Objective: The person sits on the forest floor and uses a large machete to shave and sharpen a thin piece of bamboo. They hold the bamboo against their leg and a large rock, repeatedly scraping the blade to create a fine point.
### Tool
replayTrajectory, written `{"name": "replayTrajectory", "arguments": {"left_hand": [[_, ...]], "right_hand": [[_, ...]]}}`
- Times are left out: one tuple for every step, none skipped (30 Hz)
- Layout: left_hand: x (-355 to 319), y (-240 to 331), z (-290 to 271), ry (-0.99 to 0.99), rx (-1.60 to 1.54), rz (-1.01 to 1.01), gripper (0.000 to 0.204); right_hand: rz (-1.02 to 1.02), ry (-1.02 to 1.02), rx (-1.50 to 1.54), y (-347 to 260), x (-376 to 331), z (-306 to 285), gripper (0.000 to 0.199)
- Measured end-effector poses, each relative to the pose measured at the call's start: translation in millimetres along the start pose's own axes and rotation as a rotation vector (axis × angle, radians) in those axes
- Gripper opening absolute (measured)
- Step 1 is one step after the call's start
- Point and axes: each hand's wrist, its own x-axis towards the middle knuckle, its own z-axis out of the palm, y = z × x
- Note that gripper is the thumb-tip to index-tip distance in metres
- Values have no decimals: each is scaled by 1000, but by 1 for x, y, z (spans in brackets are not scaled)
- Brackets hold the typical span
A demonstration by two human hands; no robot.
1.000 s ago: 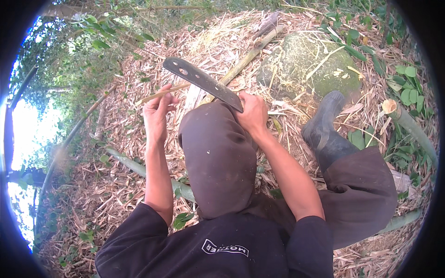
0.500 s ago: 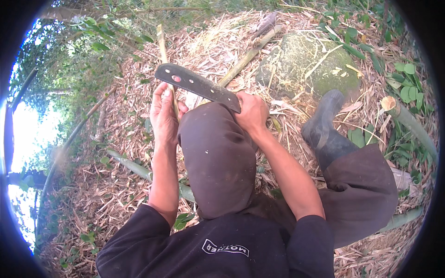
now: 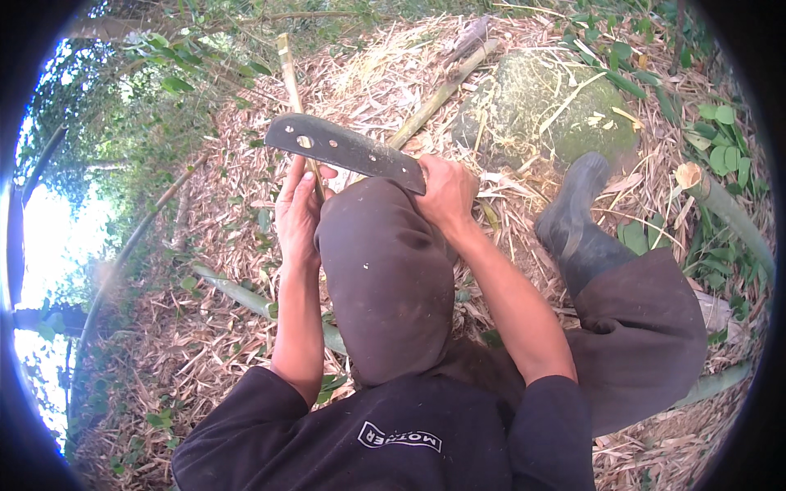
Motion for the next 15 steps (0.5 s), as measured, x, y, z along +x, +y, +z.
{"name": "replayTrajectory", "arguments": {"left_hand": [[5, -2, -2, -48, 7, 6, 44], [8, -4, 2, 8, 5, -6, 40], [9, -6, 10, 64, 3, -19, 37], [11, -6, 16, 120, 2, -31, 34], [14, -5, 21, 159, -47, -89, 31], [16, -4, 25, 198, -96, -147, 28], [17, -3, 28, 238, -145, -206, 26], [17, -7, 22, 121, -159, -166, 23], [19, -11, 20, 162, -181, -168, 26], [23, -16, 21, 204, -203, -171, 29], [25, -21, 23, 242, -230, -175, 32], [28, -23, 14, 104, -201, -148, 34], [31, -26, 0, -32, -172, -120, 37], [31, -25, -2, -167, -143, -96, 39], [31, -26, -1, -96, 19, -106, 39]], "right_hand": [[-8, 3, -12, 0, 1, -1, 51], [-41, 33, -23, -1, 1, -3, 51], [-74, 63, -34, -3, 2, -7, 52], [-107, 93, -45, -4, 3, -9, 52], [-140, 119, -64, -2, 6, -12, 49], [-173, 145, -84, 1, 11, -15, 47], [-206, 170, -104, 5, 15, -18, 45], [-231, 165, -127, 6, 18, -19, 45], [-256, 159, -150, 7, 21, -21, 46], [-281, 152, -173, 9, 24, -22, 46], [-315, 156, -188, 13, 27, -24, 47], [-348, 163, -198, 15, 30, -25, 48], [-382, 170, -207, 15, 32, -25, 49], [-374, 149, -209, 15, 33, -25, 46], [-366, 129, -210, 15, 33, -26, 43]]}}
